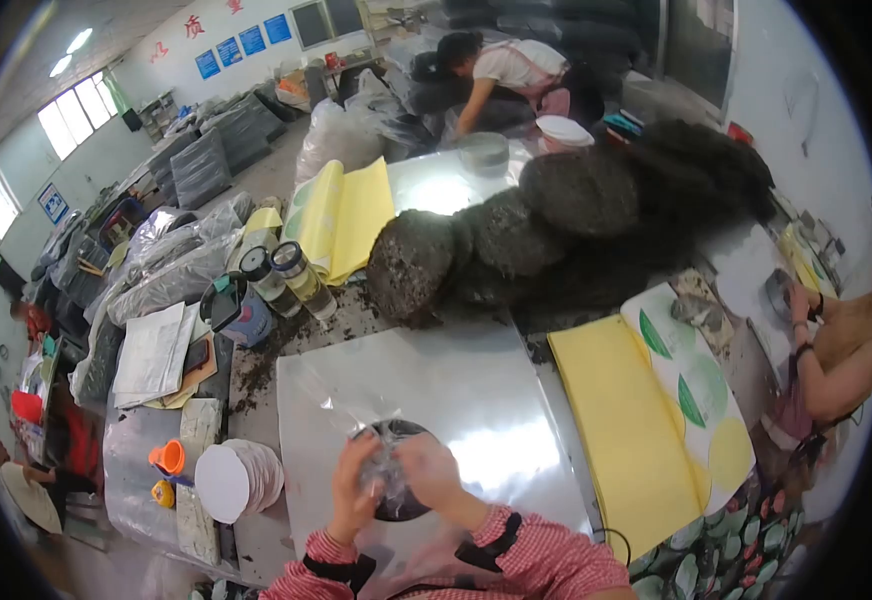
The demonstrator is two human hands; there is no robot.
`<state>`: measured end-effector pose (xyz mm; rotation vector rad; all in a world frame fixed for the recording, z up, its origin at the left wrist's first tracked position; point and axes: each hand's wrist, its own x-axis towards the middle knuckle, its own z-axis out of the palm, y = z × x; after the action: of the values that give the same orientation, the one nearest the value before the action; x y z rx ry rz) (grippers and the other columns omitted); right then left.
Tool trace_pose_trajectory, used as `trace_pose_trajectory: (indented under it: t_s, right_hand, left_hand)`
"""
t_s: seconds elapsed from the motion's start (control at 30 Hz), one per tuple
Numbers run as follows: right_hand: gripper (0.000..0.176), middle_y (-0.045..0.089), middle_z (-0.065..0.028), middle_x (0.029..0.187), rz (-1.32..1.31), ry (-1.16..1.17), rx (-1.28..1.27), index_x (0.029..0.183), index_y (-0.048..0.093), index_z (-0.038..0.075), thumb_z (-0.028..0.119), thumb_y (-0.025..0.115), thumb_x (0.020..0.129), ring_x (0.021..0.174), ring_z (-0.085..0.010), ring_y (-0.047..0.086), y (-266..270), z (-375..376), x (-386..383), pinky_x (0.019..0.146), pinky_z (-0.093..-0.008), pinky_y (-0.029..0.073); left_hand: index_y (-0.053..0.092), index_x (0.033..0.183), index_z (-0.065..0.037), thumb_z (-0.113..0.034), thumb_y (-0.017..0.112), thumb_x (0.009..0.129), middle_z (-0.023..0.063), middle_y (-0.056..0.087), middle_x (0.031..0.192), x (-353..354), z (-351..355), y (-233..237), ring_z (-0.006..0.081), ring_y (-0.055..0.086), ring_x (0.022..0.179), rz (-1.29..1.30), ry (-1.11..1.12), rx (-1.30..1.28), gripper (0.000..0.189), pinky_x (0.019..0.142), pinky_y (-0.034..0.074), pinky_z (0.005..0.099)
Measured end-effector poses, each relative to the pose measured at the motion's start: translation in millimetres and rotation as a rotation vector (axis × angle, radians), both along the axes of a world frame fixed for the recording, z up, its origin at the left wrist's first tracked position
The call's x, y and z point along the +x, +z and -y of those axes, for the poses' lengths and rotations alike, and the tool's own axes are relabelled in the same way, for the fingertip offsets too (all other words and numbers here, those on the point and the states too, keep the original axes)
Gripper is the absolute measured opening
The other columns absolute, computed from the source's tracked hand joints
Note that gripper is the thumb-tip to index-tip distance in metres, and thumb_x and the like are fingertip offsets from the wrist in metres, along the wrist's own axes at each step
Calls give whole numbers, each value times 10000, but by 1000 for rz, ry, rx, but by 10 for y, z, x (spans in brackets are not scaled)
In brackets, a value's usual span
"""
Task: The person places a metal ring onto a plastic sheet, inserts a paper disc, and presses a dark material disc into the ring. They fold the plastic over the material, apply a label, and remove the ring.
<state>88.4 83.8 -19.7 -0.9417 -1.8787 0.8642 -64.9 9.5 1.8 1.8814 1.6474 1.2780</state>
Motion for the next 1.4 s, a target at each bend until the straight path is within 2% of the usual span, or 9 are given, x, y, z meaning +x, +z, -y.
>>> trace_pose_trajectory:
  t_s: [0.1,0.2,0.3,0.37,0.43,0.73,0.87,1.07,1.4]
  right_hand:
    - [297,679,-89,920,-407,-317,-461,944,621,-4,254,503,1033,853,-194,623,288,-352,-87,810,-332,492]
    - [365,717,-111,1049,-378,478,-112,954,642,3,261,413,1073,905,-164,681,141,-388,-89,781,-264,516]
    - [394,718,-96,976,-130,476,-579,889,648,1,296,451,1058,852,-172,684,-58,-312,193,715,-296,530]
    - [301,696,-102,872,-681,288,-703,828,643,10,245,548,990,737,-226,662,-167,-165,47,643,-342,524]
    - [159,667,-113,879,-2,89,-121,837,653,43,176,629,922,754,-270,639,123,16,-34,665,-343,510]
    - [77,700,-113,963,524,-449,274,899,682,51,79,681,827,898,-313,665,106,-226,2331,772,-399,551]
    - [305,701,-208,1134,976,-1003,579,1125,708,13,164,707,860,1023,-375,675,-152,-263,3908,901,-463,543]
    - [189,732,-154,984,399,-1087,-33,960,734,33,155,756,818,826,-333,703,-249,-505,4436,723,-410,544]
    - [191,661,-154,778,705,-895,83,994,612,88,189,730,884,715,-377,653,-234,-447,4346,655,-435,506]
  left_hand:
    - [551,1357,-35,-85,729,796,205,605,1303,173,166,-332,380,530,1290,219,168,-129,591,1136,358,522]
    - [388,1419,-24,-55,782,790,126,618,1124,182,169,-337,258,589,1120,418,264,-86,743,1047,441,445]
    - [484,1310,-28,-65,784,790,73,569,1007,102,54,-175,246,590,961,1007,181,2,601,957,492,403]
    - [576,1207,-18,-47,784,754,118,562,1058,70,97,-163,297,578,936,-104,6,-3,499,909,490,430]
    - [620,1110,0,-14,755,731,171,569,1123,239,70,-155,367,557,1020,-220,98,-44,403,889,470,454]
    - [484,1447,2,-417,690,864,283,349,1554,386,-1,-10,459,264,1475,-650,-28,-246,747,1199,158,580]
    - [480,1453,5,-436,648,906,268,342,1567,408,-41,-15,433,267,1482,-677,-37,-295,722,1201,165,567]
    - [486,1444,14,-350,566,957,246,385,1549,391,-21,59,427,298,1470,-601,-38,-309,613,1201,189,549]
    - [568,1392,-81,20,562,854,186,530,1434,420,-15,-62,385,393,1428,-247,75,-177,547,1189,271,525]
